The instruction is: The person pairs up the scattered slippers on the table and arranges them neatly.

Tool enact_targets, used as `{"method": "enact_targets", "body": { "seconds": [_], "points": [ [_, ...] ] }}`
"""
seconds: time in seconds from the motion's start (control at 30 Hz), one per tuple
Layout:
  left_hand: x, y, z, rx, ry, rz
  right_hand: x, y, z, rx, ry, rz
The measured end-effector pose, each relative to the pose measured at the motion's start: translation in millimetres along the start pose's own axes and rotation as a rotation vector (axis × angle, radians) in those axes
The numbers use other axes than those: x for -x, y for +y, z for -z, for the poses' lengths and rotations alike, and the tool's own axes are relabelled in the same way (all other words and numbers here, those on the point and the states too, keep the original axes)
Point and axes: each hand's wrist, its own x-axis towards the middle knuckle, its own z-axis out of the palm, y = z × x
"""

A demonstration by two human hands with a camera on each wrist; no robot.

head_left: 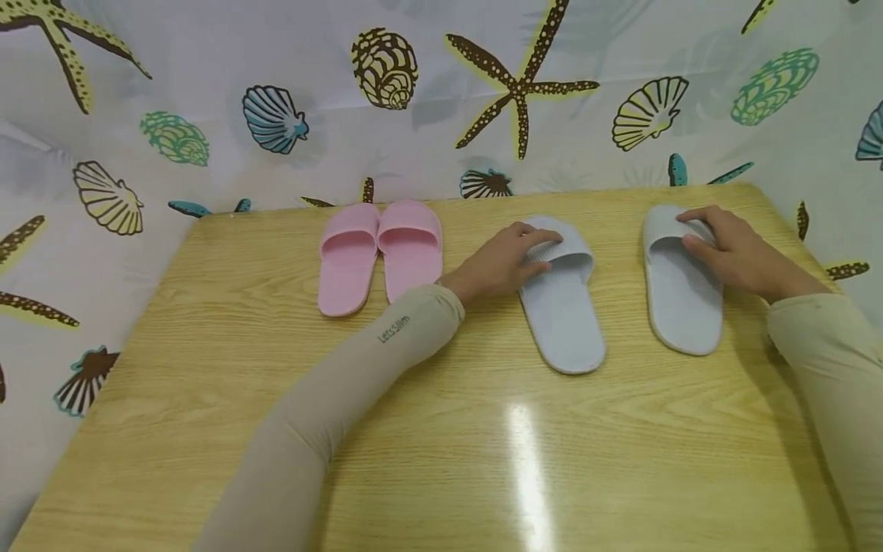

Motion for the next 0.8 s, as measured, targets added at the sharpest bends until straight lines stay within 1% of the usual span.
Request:
{"method": "enact_targets", "body": {
  "seconds": [0.2,0.37,0.43,0.53,0.63,0.7,0.8],
  "points": [
    [5.2,5.5,0.2,0.036,0.027,-0.040,3.3,0.0,-0.6,0.030,0.014,0.053],
    [9.4,9.5,2.6,0.054,0.024,-0.035,14.8,-3.6,-0.6,0.055,0.032,0.114],
    [11.5,10.6,3.4,0.061,0.022,-0.033,19.7,-6.8,-0.2,0.069,0.039,0.126],
    [15.8,12.0,3.5,0.073,0.022,-0.040,24.8,-11.6,-0.4,0.093,0.032,0.113],
    [22.3,13.4,2.0,0.074,0.013,-0.056,29.4,-17.7,-2.0,0.087,0.012,0.088],
    [27.2,14.3,0.5,0.065,0.003,-0.065,33.8,-21.2,-4.0,0.086,-0.002,0.070],
    [35.2,16.1,-1.0,0.046,-0.009,-0.077,40.8,-25.7,-7.9,0.073,-0.003,0.075]
  ]
}}
